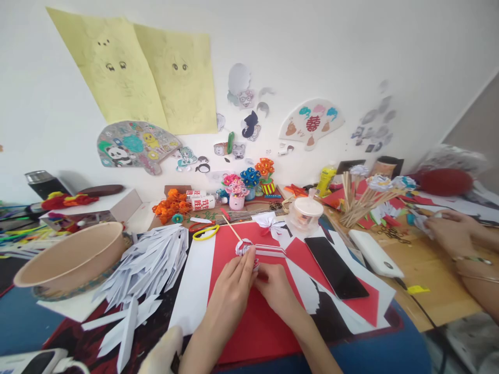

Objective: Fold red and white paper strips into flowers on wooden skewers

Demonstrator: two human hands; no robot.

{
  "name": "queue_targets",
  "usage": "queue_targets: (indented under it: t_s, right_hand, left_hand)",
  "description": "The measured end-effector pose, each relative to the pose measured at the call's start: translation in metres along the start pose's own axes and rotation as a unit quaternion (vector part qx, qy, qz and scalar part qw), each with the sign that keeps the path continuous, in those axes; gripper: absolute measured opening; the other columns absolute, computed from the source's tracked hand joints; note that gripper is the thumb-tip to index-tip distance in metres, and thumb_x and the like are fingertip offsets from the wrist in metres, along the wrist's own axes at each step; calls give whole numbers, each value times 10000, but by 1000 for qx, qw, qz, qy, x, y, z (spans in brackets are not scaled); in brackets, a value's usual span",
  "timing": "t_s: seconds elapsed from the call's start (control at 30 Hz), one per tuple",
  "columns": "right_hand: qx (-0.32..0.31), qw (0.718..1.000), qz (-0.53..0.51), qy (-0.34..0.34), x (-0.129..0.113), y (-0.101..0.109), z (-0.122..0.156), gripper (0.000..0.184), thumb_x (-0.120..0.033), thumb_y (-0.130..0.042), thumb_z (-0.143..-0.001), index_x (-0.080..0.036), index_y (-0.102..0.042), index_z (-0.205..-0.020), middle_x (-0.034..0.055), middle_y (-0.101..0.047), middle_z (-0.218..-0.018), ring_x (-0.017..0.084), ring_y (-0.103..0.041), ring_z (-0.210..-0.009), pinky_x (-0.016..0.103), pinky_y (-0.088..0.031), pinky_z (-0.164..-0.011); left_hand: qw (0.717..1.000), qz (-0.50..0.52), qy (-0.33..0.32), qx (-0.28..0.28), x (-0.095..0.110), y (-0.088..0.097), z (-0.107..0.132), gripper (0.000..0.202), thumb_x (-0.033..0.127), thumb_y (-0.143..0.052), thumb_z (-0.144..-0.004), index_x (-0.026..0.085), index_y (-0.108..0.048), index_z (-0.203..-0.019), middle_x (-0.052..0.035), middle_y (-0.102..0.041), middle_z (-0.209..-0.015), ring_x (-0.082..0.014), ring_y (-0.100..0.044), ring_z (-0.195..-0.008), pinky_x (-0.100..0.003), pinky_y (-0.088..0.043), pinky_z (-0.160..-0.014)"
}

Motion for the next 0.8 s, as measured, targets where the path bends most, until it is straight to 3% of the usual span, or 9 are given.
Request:
queue_targets:
  t_s: [0.13,0.23,0.33,0.43,0.5,0.6,0.8]
  right_hand:
    - [32,999,14,-11,2,11,2,187,-206,-585,-806,-172,-701,-663,19,-660,-590,208,-608,-592,284,-459,-539]
    - [110,991,-30,-69,9,41,17,195,-345,-663,-803,-174,-758,-814,62,-736,-712,250,-674,-692,343,-538,-651]
    - [205,970,-69,-115,18,79,43,317,-458,-716,-760,-171,-767,-885,105,-764,-857,279,-702,-776,387,-564,-733]
    - [226,958,-97,-147,25,100,64,378,-503,-762,-705,-165,-772,-875,124,-767,-856,316,-713,-842,403,-572,-762]
    - [226,954,-113,-162,29,106,72,417,-521,-785,-670,-157,-774,-873,136,-769,-858,329,-717,-855,413,-574,-774]
    - [230,950,-126,-170,30,109,77,447,-526,-804,-641,-149,-776,-879,150,-770,-873,340,-717,-879,435,-566,-817]
    - [210,949,-156,-178,34,107,72,472,-493,-865,-553,-149,-778,-865,153,-772,-865,354,-717,-888,451,-561,-832]
  left_hand:
    - [1000,-7,-2,-5,3,7,-10,500,179,-399,-982,177,-315,-1475,-137,-648,-1228,-249,-605,-1061,-380,-509,-848]
    - [999,0,38,-27,-1,5,-34,413,170,-389,-978,181,-447,-1387,-118,-689,-1099,-229,-609,-947,-364,-495,-777]
    - [987,-87,5,-135,2,-27,-61,300,37,-465,-887,148,-654,-1091,-128,-702,-1027,-277,-580,-975,-418,-449,-821]
    - [983,-82,-19,-164,4,-61,-80,212,5,-529,-834,134,-692,-794,-133,-704,-836,-284,-587,-912,-408,-425,-824]
    - [983,-70,-23,-166,4,-76,-86,233,-3,-534,-826,151,-682,-732,-119,-696,-773,-277,-591,-893,-404,-413,-838]
    - [986,-38,-21,-160,1,-83,-89,254,8,-540,-820,166,-667,-667,-112,-681,-714,-271,-590,-876,-402,-399,-843]
    - [991,62,29,-119,-6,-66,-93,235,34,-614,-772,168,-647,-583,-88,-664,-649,-248,-593,-795,-387,-396,-787]
Point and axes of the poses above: each hand's wrist, its own z-axis away from the middle knuckle, its own y-axis out of the back of the hand, x = y × z, the point moved 6 cm from there along -z, towards the middle knuckle
